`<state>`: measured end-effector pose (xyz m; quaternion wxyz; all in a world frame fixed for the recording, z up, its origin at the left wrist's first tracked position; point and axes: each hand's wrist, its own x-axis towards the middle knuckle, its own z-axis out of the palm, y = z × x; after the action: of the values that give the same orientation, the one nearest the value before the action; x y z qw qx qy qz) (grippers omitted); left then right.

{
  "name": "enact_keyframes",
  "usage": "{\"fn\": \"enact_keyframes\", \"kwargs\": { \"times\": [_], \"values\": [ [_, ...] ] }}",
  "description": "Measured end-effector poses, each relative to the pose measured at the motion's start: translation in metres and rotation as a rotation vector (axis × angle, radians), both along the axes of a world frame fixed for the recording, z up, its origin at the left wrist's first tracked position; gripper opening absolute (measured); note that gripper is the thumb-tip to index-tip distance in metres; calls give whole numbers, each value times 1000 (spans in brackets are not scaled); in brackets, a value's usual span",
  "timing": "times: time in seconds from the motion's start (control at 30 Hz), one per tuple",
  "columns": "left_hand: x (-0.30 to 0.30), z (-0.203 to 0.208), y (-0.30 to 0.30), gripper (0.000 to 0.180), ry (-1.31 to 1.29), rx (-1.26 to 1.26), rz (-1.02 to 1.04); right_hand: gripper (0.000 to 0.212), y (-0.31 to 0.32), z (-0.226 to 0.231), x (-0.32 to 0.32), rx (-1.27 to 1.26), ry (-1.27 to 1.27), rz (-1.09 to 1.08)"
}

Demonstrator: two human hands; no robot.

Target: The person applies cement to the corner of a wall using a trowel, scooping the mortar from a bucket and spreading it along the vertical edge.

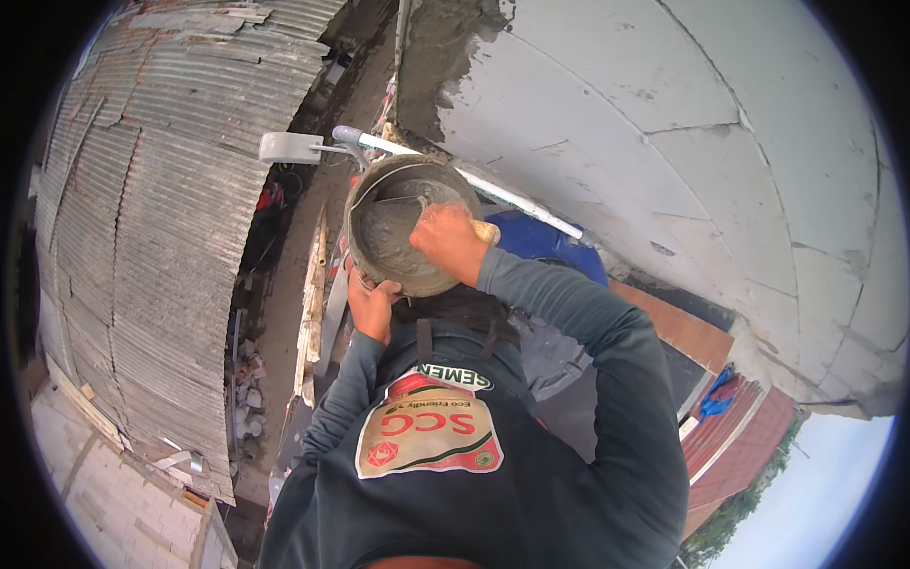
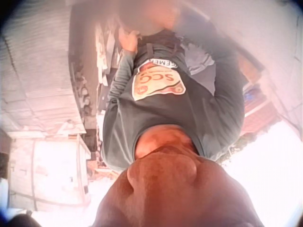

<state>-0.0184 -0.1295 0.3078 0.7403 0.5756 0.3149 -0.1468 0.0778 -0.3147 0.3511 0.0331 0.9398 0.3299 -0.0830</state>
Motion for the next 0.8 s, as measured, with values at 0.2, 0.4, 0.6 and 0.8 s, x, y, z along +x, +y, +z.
{"fn": "enact_keyframes", "kwargs": {
  "times": [0.2, 0.4, 0.6, 0.8],
  "values": [
    [-6, 1, 9, 47, 61, -77, 33, 20, -26, 52, -7, 2, 267, 147],
    [-3, 6, 7, 47, 90, -90, 43, 27, -55, 42, 16, 22, 110, -113],
    [-13, -7, 2, 49, 58, 14, -61, 27, -52, -46, -25, 374, 148, 104],
    [-14, -4, 10, 52, 80, -83, 48, 35, -62, 18, -17, 542, 1116, -563]
  ]
}}
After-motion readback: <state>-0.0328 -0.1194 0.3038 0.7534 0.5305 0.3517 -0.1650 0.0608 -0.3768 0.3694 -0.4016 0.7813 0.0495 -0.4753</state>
